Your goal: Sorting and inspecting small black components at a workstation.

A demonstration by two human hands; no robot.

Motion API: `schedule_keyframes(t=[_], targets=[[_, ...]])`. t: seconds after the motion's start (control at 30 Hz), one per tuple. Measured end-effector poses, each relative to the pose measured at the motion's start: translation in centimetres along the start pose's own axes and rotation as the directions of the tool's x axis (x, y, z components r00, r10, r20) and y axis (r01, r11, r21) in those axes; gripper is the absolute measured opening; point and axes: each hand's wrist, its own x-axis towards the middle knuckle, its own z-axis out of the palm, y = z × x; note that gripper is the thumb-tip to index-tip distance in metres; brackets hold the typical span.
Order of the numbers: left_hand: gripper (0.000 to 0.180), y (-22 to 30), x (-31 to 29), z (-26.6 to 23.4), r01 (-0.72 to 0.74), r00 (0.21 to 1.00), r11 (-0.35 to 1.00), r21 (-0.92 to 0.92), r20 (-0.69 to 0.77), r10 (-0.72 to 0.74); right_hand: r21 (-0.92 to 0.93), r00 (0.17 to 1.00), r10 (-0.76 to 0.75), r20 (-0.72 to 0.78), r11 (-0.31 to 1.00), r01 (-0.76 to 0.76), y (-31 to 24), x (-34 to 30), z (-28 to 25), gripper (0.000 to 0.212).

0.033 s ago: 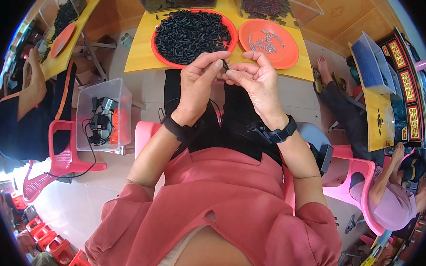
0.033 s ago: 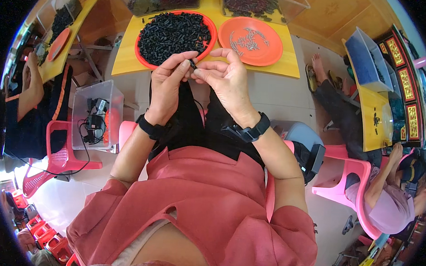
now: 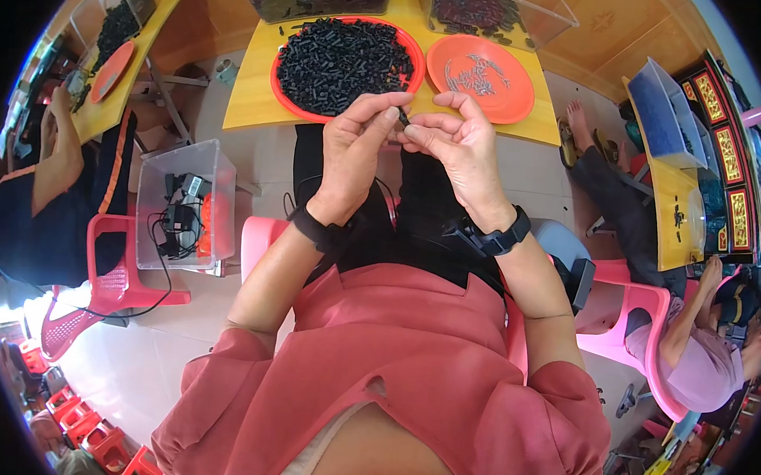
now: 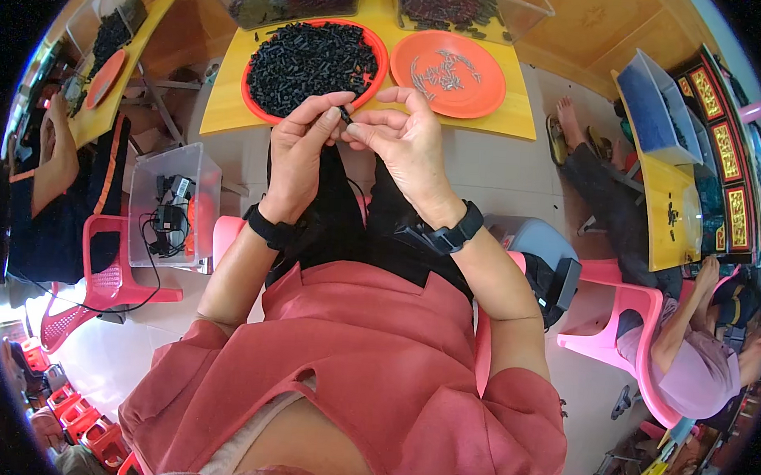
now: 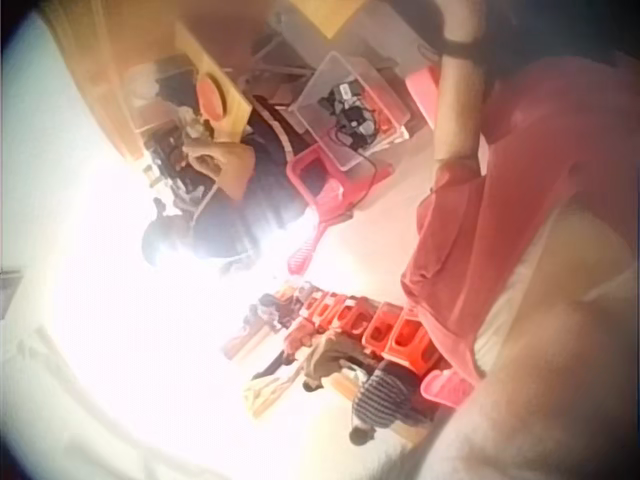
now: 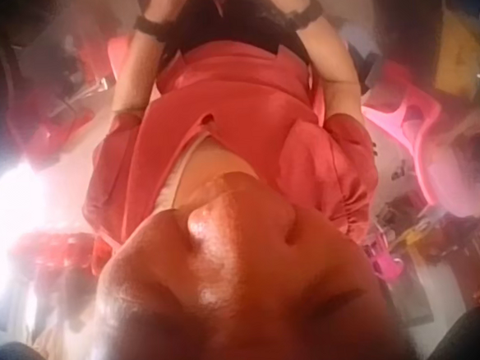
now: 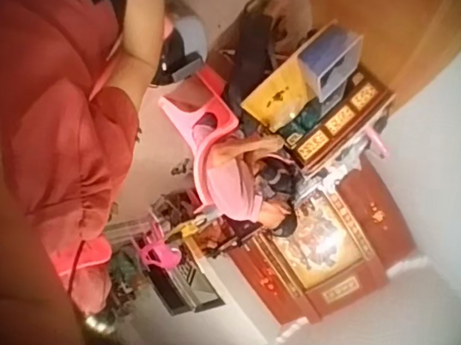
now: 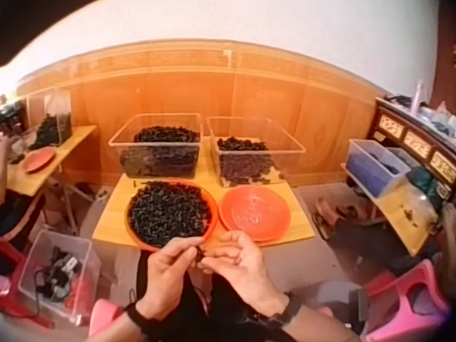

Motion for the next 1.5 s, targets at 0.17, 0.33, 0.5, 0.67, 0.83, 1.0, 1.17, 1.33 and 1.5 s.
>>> schedule_keyframes(t=[0.17,0.33,0.5,0.67,0.83,1.0,1.17,1.33,1.5], targets=[[0.018,0.0,0.0,-0.6,-0.017,1.000,1.000,0.003,-0.019,0.017,0.075,0.998,0.064,0.003,0.995,-0.064,0.2,0.5,0.5,0.042],[0.014,0.3,-0.7,-0.4,-0.103,0.995,0.986,0.132,0.003,0.104,0.040,0.991,0.111,-0.072,0.993,-0.109,0.4,-0.4,0.7,0.059],[0.012,0.1,-0.2,-0.2,-0.341,0.940,0.905,0.255,0.065,0.336,-0.034,0.992,0.086,-0.092,0.995,-0.090,-0.5,-0.7,0.9,0.050],[0.013,0.6,-0.9,-0.2,-0.391,0.919,0.883,0.261,0.048,0.392,-0.009,0.993,0.114,0.000,0.993,-0.114,-0.3,-0.3,0.8,0.051],[0.012,0.7,-0.9,-0.1,-0.410,0.909,0.859,0.306,0.065,0.411,0.025,0.991,0.136,-0.001,0.990,-0.136,-0.2,0.1,0.2,0.045],[0.012,0.4,-1.4,0.6,-0.132,0.991,0.987,-0.092,-0.013,0.131,0.036,0.992,0.123,-0.023,0.992,-0.122,-0.1,-0.1,0.5,0.043],[0.013,-0.8,-1.6,1.2,-0.118,0.992,0.984,-0.134,-0.047,0.113,0.026,0.992,0.105,-0.074,0.994,-0.104,-0.4,-1.0,1.0,0.043],[0.013,-0.3,-1.0,0.9,-0.068,0.997,0.981,-0.184,-0.049,0.060,0.003,0.993,0.106,-0.057,0.994,-0.106,0.0,-0.5,0.7,0.041],[0.019,0.2,-0.9,-0.2,0.052,0.998,0.949,-0.310,-0.025,-0.063,0.106,0.993,0.109,-0.040,0.989,-0.104,0.0,0.4,1.3,0.035]])
